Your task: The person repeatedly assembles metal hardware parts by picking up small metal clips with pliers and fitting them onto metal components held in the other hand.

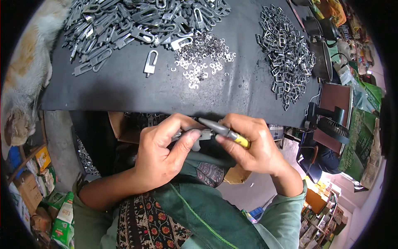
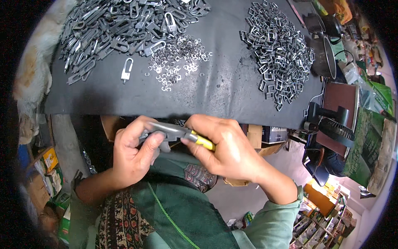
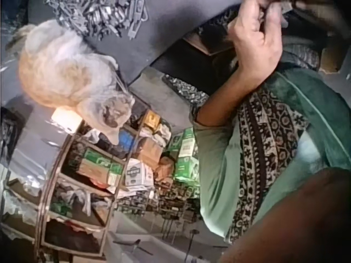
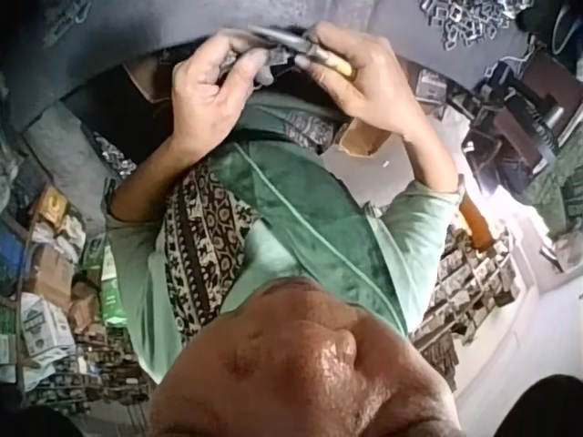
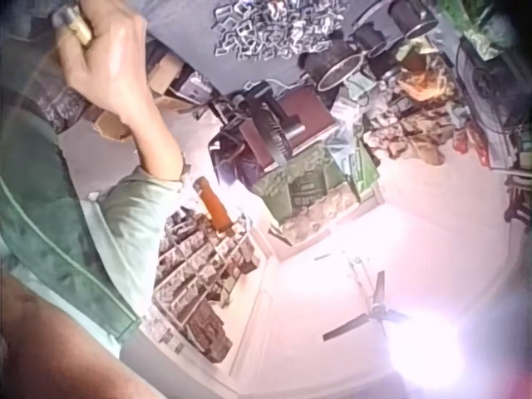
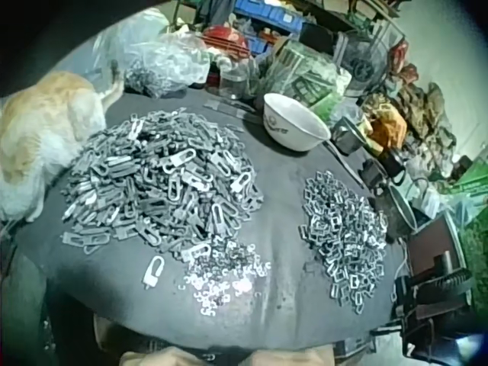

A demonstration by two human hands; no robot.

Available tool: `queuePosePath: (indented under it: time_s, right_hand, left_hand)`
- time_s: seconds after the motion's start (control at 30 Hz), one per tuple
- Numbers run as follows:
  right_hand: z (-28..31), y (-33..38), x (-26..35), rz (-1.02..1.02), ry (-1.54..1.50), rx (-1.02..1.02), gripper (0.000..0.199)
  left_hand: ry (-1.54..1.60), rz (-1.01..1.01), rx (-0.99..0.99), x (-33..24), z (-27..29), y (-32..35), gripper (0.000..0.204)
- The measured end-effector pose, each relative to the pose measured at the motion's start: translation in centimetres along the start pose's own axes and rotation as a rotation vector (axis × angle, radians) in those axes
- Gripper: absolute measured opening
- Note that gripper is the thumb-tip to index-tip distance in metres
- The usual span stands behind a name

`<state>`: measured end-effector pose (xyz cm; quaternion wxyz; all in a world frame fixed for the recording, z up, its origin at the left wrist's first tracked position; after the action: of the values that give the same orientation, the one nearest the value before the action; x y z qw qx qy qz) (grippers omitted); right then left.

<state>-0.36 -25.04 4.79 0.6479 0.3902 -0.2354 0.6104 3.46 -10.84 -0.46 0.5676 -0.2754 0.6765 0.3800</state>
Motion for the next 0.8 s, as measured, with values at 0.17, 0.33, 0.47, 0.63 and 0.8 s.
queuePosePath:
  time_s: [0.17, 0.33, 0.47, 0.63, 0.8]
  right_hand:
    - [-0.3, 0.4, -0.2, -0.014, -0.124, 0.066, 0.013]
    - [-1.0, 0.6, 0.3, 0.073, -0.077, 0.092, 0.014]
    - [-1.7, 0.8, -0.8, -0.141, -0.264, 0.15, 0.013]
    - [-3.3, 1.4, -1.7, -0.233, -0.345, 0.186, 0.015]
    - [1.3, -0.9, 2.4, 0.261, 0.332, -0.069, 0.038]
  left_hand:
    - [0.479, 0.394, 0.367, 1.6, -2.0, 1.0, 0.013]
    - [0.135, 0.151, 0.288, 0.8, -1.3, 0.5, 0.012]
    - [-0.372, -0.457, 0.016, -3.4, -1.0, 1.3, 0.02]
    - [-0.294, -0.32, 0.132, -2.4, -0.2, -0.1, 0.012]
    - [0.292, 0.584, 0.475, 2.3, 0.1, 1.5, 0.017]
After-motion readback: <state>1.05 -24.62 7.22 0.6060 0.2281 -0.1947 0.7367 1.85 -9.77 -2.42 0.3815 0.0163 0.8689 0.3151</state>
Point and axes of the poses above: each hand's wrist, its own y-axis away from the middle knuckle, its own z-axis out of the back of the hand, x = y × z, the point moved 8 cm from there along -y, towards the middle knuckle, and after that the axes turned 5 degrees about -x, right-handed, at the moved point
